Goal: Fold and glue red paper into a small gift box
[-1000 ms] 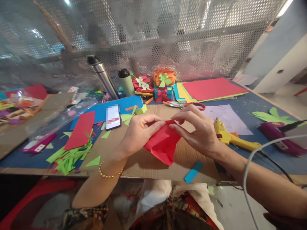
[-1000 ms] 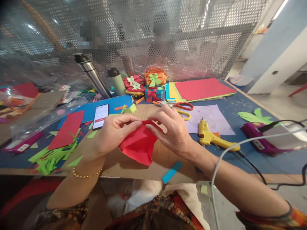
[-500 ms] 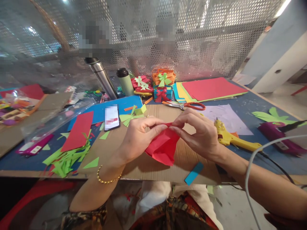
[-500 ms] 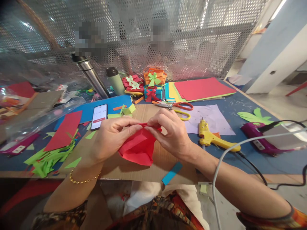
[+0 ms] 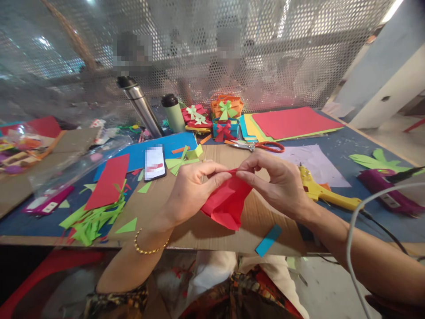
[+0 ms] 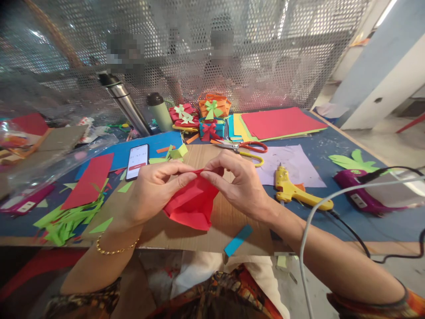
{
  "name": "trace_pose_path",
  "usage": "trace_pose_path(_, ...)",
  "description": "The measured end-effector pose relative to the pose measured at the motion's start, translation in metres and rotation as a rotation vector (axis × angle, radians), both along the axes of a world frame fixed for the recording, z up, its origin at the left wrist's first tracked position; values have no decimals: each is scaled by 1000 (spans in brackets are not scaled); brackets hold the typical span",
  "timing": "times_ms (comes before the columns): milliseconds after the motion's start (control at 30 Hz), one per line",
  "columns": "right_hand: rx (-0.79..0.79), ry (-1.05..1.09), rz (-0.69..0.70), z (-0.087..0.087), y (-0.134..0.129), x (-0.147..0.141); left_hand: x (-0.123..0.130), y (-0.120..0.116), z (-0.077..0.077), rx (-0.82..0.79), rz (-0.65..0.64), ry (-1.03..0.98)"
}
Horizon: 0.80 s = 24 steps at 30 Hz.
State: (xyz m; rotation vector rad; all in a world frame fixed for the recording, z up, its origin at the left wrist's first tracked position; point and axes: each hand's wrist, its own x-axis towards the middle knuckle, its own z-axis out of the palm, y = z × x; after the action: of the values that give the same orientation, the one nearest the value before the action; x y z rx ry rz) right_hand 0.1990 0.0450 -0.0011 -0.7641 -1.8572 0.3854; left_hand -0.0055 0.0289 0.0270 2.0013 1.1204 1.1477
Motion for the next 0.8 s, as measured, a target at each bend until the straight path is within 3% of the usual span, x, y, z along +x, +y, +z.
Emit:
trace_pose_path(300, -138, 67, -9, -1, 0, -1, 1, -2, 2, -2, -49, -32)
trace_pose_path(433, -224, 3, 33, 1, -1, -1, 2, -1, 1, -33, -33, -49)
trace_pose_path(667, -91, -36, 7, 3, -5, -2, 0, 4, 4, -278, -111, -52)
trace_pose_path(800, -62, -69, 4, 1, -8, -5, 0, 4, 6, -287, -129, -18)
